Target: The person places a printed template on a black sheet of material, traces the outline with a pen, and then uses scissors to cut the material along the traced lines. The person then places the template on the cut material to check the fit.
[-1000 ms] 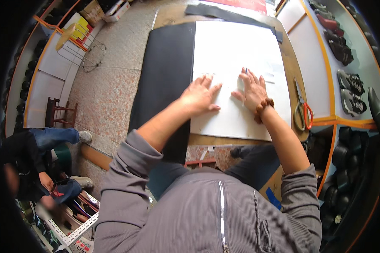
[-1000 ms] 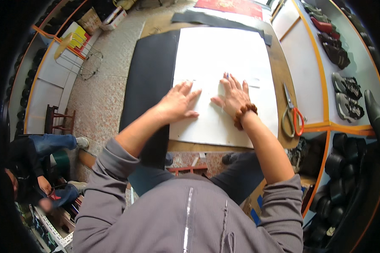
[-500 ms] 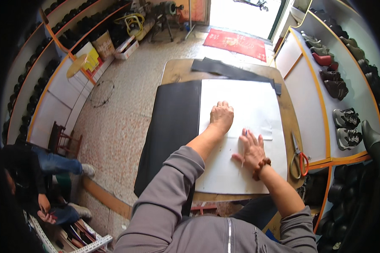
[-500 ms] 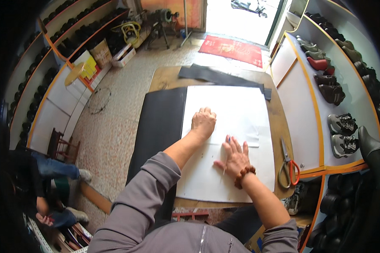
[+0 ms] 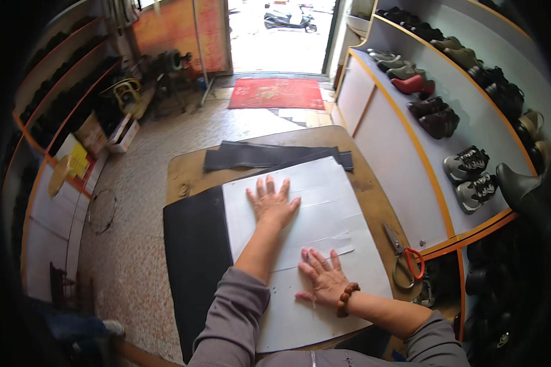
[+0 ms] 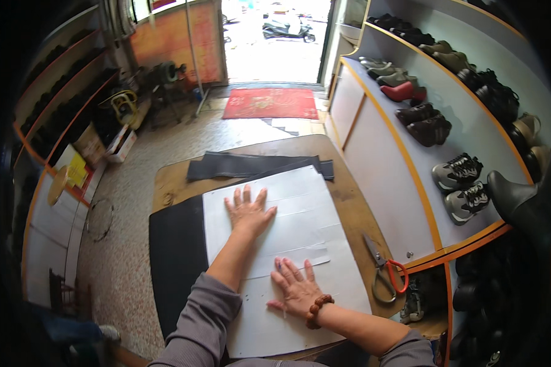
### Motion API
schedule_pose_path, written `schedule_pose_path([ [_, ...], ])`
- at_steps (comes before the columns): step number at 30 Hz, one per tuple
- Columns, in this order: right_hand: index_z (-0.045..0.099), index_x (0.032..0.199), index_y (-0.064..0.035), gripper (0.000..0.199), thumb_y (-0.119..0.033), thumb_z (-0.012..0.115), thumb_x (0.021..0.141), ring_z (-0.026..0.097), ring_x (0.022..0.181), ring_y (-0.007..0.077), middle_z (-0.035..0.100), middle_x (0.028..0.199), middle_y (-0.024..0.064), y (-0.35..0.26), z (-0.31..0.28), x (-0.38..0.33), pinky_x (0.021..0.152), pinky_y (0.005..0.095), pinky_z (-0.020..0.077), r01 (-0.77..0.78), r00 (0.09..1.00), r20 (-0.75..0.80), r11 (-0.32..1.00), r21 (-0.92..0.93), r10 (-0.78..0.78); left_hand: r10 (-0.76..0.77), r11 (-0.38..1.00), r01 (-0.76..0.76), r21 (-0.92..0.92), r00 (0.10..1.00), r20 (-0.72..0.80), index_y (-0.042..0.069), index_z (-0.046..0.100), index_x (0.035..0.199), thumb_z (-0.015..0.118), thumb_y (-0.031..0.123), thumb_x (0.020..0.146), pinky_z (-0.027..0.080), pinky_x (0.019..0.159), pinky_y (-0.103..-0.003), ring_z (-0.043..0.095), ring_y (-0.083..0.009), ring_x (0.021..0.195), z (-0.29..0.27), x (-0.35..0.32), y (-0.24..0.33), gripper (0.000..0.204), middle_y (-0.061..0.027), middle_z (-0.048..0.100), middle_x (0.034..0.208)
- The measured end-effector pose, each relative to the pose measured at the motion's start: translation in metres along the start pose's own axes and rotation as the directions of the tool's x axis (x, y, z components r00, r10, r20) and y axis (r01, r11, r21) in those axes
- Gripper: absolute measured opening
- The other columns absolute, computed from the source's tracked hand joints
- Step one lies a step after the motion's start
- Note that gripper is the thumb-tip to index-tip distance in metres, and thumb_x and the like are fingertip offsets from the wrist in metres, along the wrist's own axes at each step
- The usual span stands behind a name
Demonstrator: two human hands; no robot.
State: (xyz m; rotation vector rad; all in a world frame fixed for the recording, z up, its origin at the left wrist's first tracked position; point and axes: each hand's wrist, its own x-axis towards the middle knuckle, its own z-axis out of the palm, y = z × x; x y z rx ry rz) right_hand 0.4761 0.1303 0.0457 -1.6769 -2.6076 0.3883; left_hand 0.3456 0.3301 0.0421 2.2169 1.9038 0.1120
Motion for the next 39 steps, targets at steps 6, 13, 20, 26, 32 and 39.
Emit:
schedule_pose_path([
  [6,0.039,0.135,-0.0083,0.070,-0.047,0.065,0.082,0.027,0.139,0.0336,0.032,0.148,0.0183,0.041,-0.005,0.023,0.112,0.0538,0.0185,0.163,0.987,-0.044,0.974,0.157,-0.157,-0.009,1.000,0.009,-0.013,1.000,0.025,0.034,0.033,0.145,0.043,0.062,0.088,0.003,0.112,-0.061,0.007,-0.0358,0.144,0.003,0.003,0.000,0.065,-0.0129,0.017,0.155],
  [13,0.040,0.133,-0.0032,0.056,-0.031,0.059,0.089,0.028,0.138,0.0359,0.032,0.148,0.0201,0.167,-0.025,0.164,0.113,0.0438,0.0215,-0.142,0.967,-0.203,0.988,0.064,0.152,-0.004,1.000,0.005,-0.008,0.999,0.032,0.034,0.033,0.146,0.043,0.061,0.088,0.002,0.112,-0.061,0.007,-0.0358,0.144,0.003,0.005,0.003,0.065,-0.0134,0.016,0.156],
  [20,0.052,0.123,0.0026,0.038,-0.022,0.053,0.093,0.044,0.128,0.0337,0.047,0.136,0.0213,0.175,-0.036,0.195,0.109,0.0391,0.0333,-0.157,0.921,-0.354,0.987,0.048,0.163,0.019,1.000,-0.019,-0.018,1.000,-0.006,0.032,0.034,0.145,0.045,0.064,0.085,0.002,0.110,-0.065,0.008,-0.0363,0.144,0.004,0.005,-0.004,0.069,-0.0145,0.017,0.155],
  [26,0.060,0.113,0.0026,0.034,-0.026,0.053,0.097,0.068,0.077,0.0171,0.069,0.093,0.0120,0.083,-0.060,0.246,0.067,0.0278,0.0531,0.251,0.961,-0.275,0.321,0.913,0.034,0.030,0.996,-0.035,-0.078,0.997,-0.066,0.030,0.044,0.140,0.053,0.062,0.082,0.004,0.106,-0.072,0.010,-0.0358,0.143,0.007,0.003,-0.008,0.067,-0.0112,0.021,0.153],
  [32,0.062,0.093,0.0055,0.021,-0.014,0.054,0.093,0.066,0.063,0.0167,0.064,0.076,0.0108,-0.009,-0.057,0.310,0.058,0.0265,0.0524,-0.043,0.998,0.030,0.313,0.949,0.049,0.001,0.967,-0.160,-0.200,0.785,-0.620,0.013,0.057,0.121,0.060,0.042,0.087,0.031,0.095,-0.060,0.055,-0.0293,0.105,0.023,0.002,-0.013,0.044,-0.0087,0.059,0.117],
  [39,0.059,0.092,0.0036,0.017,-0.013,0.054,0.093,0.068,0.069,0.0169,0.065,0.080,0.0113,-0.020,-0.041,0.328,0.061,0.0247,0.0526,-0.016,0.997,-0.018,0.433,0.901,0.073,-0.098,0.926,-0.087,-0.367,0.884,-0.458,0.003,0.045,0.131,0.045,0.045,0.096,0.029,0.100,-0.051,0.045,-0.0299,0.118,0.034,0.017,-0.015,0.054,-0.0134,0.051,0.127],
])
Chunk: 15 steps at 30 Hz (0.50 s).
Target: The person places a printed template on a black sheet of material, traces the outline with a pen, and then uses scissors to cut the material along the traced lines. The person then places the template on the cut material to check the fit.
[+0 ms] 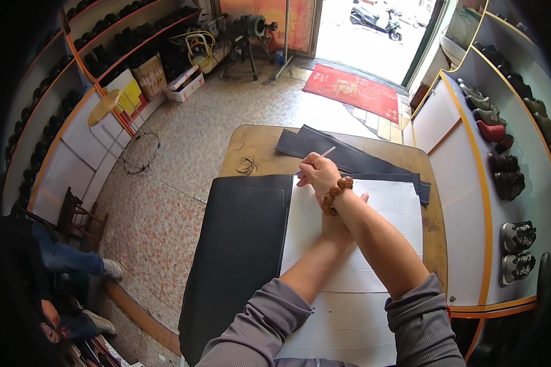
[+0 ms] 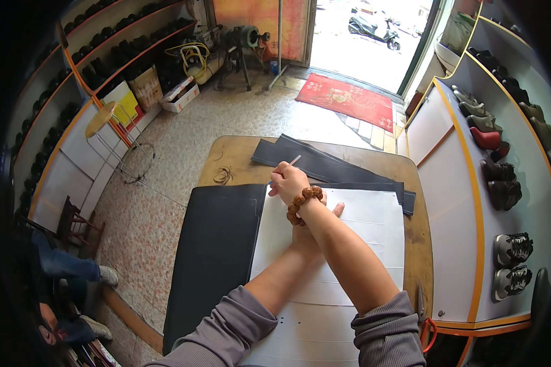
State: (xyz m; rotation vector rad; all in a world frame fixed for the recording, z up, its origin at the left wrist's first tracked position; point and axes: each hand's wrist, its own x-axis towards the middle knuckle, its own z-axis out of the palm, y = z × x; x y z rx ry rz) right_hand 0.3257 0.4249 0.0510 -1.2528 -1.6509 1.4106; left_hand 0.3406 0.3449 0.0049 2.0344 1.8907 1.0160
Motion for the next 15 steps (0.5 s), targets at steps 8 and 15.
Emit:
schedule_pose_path([
  [8,0.062,0.093,0.0029,0.016,-0.013,0.058,0.091,0.068,0.068,0.0157,0.067,0.078,0.0103,-0.002,0.001,0.001,0.063,0.0255,0.0527,0.053,0.999,0.012,0.981,-0.187,-0.051,-0.135,0.949,0.119,-0.292,0.990,-0.035,-0.003,0.052,0.125,0.056,0.047,0.090,0.044,0.088,-0.041,0.054,-0.0351,0.104,-0.001,0.000,0.002,0.061,-0.0200,0.056,0.119],
  [15,0.063,0.093,-0.0004,0.015,-0.014,0.057,0.091,0.069,0.066,0.0179,0.065,0.078,0.0115,-0.004,0.003,-0.001,0.060,0.0277,0.0530,0.079,0.996,-0.009,0.959,-0.271,-0.085,0.113,0.993,-0.116,-0.035,0.990,-0.089,-0.001,0.052,0.124,0.054,0.044,0.091,0.042,0.089,-0.044,0.053,-0.0317,0.106,0.011,-0.003,-0.012,0.055,-0.0174,0.056,0.117],
])
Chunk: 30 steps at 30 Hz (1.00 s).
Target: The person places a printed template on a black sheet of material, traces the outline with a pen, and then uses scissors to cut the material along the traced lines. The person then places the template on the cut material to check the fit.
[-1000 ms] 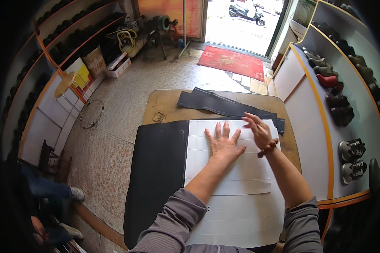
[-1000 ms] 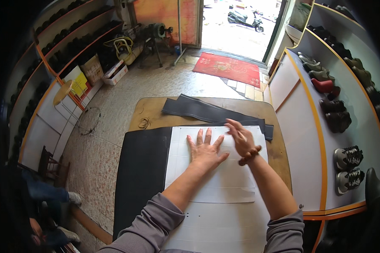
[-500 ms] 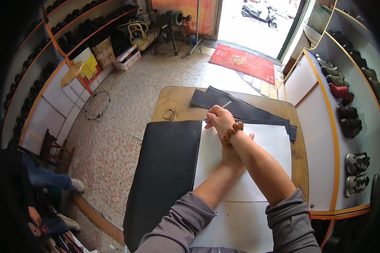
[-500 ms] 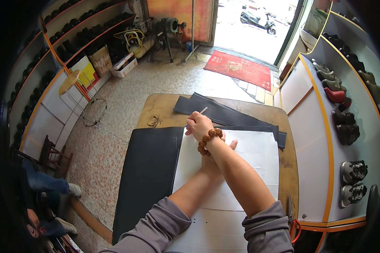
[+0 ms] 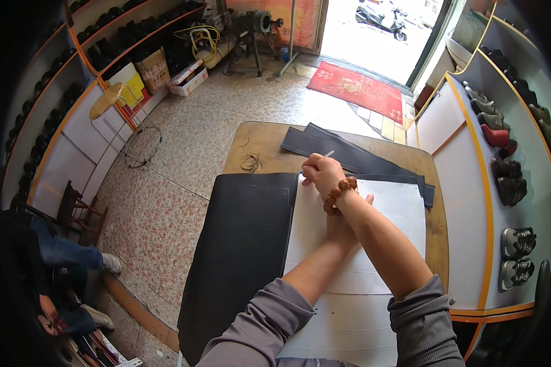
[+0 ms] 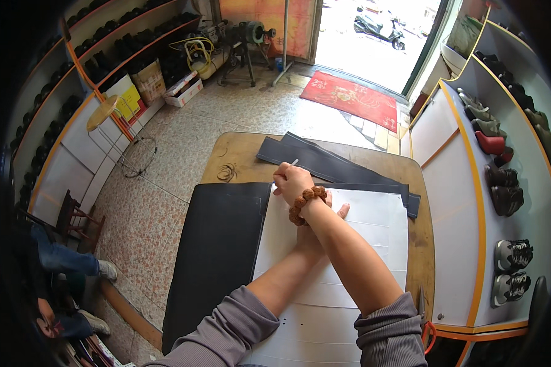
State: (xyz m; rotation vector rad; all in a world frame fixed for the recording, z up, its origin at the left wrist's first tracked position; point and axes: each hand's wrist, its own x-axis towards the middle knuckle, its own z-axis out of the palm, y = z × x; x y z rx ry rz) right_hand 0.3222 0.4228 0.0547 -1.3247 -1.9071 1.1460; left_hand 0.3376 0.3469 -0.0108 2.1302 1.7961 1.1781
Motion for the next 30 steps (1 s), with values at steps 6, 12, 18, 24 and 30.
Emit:
schedule_pose_path([
  [6,0.064,0.092,-0.0006,0.015,-0.015,0.058,0.090,0.067,0.064,0.0159,0.066,0.076,0.0100,0.005,-0.015,0.001,0.061,0.0283,0.0524,0.019,0.999,0.043,0.989,-0.146,-0.013,-0.167,0.985,0.158,0.071,0.975,0.148,0.008,0.055,0.115,0.045,0.039,0.096,0.032,0.096,-0.053,0.047,-0.0263,0.115,-0.008,0.006,0.015,0.038,-0.0112,0.053,0.122],
  [12,0.065,0.089,-0.0019,0.017,-0.016,0.057,0.086,0.064,0.065,0.0216,0.065,0.075,0.0124,0.024,-0.043,0.001,0.064,0.0324,0.0522,0.130,0.991,0.037,0.917,-0.376,-0.126,-0.113,0.965,0.022,0.261,0.934,0.339,0.015,0.036,0.143,0.052,0.056,0.084,0.013,0.106,-0.069,0.024,-0.0356,0.138,-0.032,0.007,0.026,0.074,-0.0108,0.035,0.147],
  [18,0.066,0.088,-0.0059,0.018,-0.019,0.055,0.084,0.065,0.077,0.0315,0.066,0.078,0.0156,0.031,-0.060,-0.005,0.073,0.0385,0.0512,0.104,0.995,0.030,0.922,-0.372,-0.100,-0.152,0.935,-0.034,0.354,0.861,0.485,0.013,0.036,0.143,0.049,0.056,0.086,0.012,0.105,-0.069,0.021,-0.0319,0.138,-0.044,0.014,0.034,0.073,-0.0106,0.033,0.146],
  [24,0.067,0.091,-0.0047,0.021,-0.023,0.058,0.085,0.065,0.081,0.0310,0.068,0.081,0.0141,0.032,-0.072,-0.009,0.076,0.0379,0.0508,0.109,0.993,0.022,0.844,-0.524,-0.115,-0.167,0.936,-0.037,0.350,0.829,0.534,0.022,0.044,0.141,0.049,0.060,0.086,0.011,0.105,-0.070,0.014,-0.0336,0.141,-0.046,0.017,0.035,0.067,-0.0103,0.026,0.150],
  [30,0.068,0.087,-0.0079,0.024,-0.024,0.050,0.087,0.065,0.082,0.0325,0.067,0.079,0.0149,0.042,-0.089,-0.017,0.076,0.0411,0.0506,0.110,0.990,-0.013,0.838,-0.534,-0.139,-0.160,0.943,-0.027,0.333,0.839,0.521,0.026,0.040,0.142,0.052,0.058,0.085,0.009,0.104,-0.072,0.013,-0.0342,0.141,-0.043,0.016,0.032,0.066,-0.0100,0.026,0.147],
])
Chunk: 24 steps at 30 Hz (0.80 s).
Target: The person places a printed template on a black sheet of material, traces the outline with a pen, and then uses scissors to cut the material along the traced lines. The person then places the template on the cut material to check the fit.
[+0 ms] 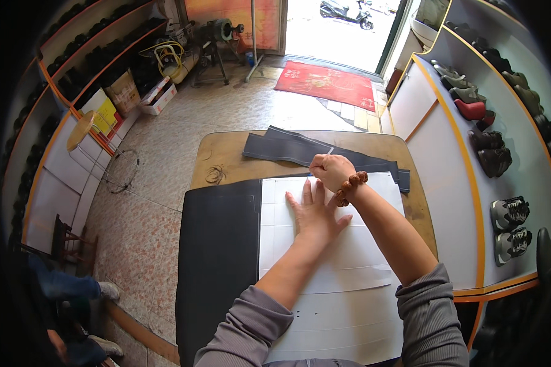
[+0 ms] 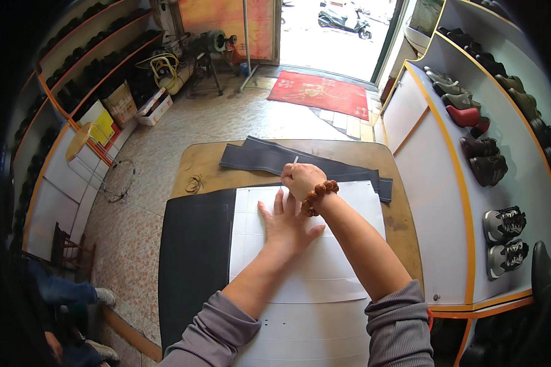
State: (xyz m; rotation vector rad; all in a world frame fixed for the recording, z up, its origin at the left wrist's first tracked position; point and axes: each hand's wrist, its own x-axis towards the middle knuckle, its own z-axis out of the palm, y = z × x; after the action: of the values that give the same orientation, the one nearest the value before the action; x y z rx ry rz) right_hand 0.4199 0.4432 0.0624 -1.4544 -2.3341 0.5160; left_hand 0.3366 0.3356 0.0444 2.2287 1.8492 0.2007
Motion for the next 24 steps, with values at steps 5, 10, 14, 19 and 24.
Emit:
schedule_pose_path([
  [5,0.068,0.088,-0.0075,0.022,-0.022,0.052,0.086,0.065,0.083,0.0327,0.068,0.080,0.0152,0.016,-0.006,-0.004,0.078,0.0408,0.0504,-0.028,1.000,-0.001,0.999,0.031,0.028,-0.024,0.999,0.025,-0.023,0.999,0.023,0.031,0.036,0.143,0.052,0.061,0.084,0.006,0.105,-0.072,0.010,-0.0334,0.142,0.001,0.003,0.001,0.068,-0.0107,0.022,0.150],
  [10,0.068,0.088,-0.0074,0.020,-0.021,0.053,0.086,0.065,0.084,0.0331,0.068,0.083,0.0161,0.034,-0.012,-0.011,0.080,0.0409,0.0502,-0.055,0.998,-0.025,0.997,0.057,0.056,-0.038,0.999,0.040,-0.027,0.998,0.046,0.032,0.035,0.144,0.052,0.062,0.083,0.004,0.105,-0.071,0.008,-0.0335,0.143,0.002,0.005,0.004,0.070,-0.0110,0.020,0.152],
  [14,0.067,0.085,-0.0035,0.016,-0.017,0.058,0.084,0.066,0.071,0.0261,0.068,0.074,0.0120,0.048,-0.014,-0.016,0.069,0.0350,0.0516,-0.048,0.994,-0.099,0.998,0.047,0.053,-0.039,0.999,0.040,-0.018,0.998,0.042,0.034,0.034,0.145,0.048,0.063,0.085,0.003,0.106,-0.070,0.008,-0.0343,0.143,0.004,0.004,0.003,0.068,-0.0119,0.019,0.152],
  [19,0.065,0.094,-0.0084,0.016,-0.018,0.053,0.089,0.064,0.085,0.0340,0.068,0.088,0.0139,0.063,-0.026,-0.020,0.077,0.0425,0.0504,-0.014,0.979,-0.203,1.000,0.000,0.014,-0.036,0.999,0.037,-0.006,0.998,0.051,0.034,0.034,0.145,0.046,0.065,0.085,0.004,0.106,-0.070,0.008,-0.0346,0.142,0.006,0.004,0.003,0.068,-0.0121,0.019,0.152],
  [24,0.060,0.102,-0.0065,0.025,-0.026,0.065,0.087,0.062,0.098,0.0333,0.065,0.101,0.0132,0.059,-0.049,-0.011,0.082,0.0409,0.0499,-0.107,0.994,-0.070,0.911,-0.398,0.086,-0.023,1.000,0.024,-0.005,0.999,0.026,0.033,0.035,0.144,0.050,0.063,0.084,0.003,0.105,-0.072,0.006,-0.0349,0.143,0.007,0.004,0.003,0.069,-0.0115,0.019,0.152],
])
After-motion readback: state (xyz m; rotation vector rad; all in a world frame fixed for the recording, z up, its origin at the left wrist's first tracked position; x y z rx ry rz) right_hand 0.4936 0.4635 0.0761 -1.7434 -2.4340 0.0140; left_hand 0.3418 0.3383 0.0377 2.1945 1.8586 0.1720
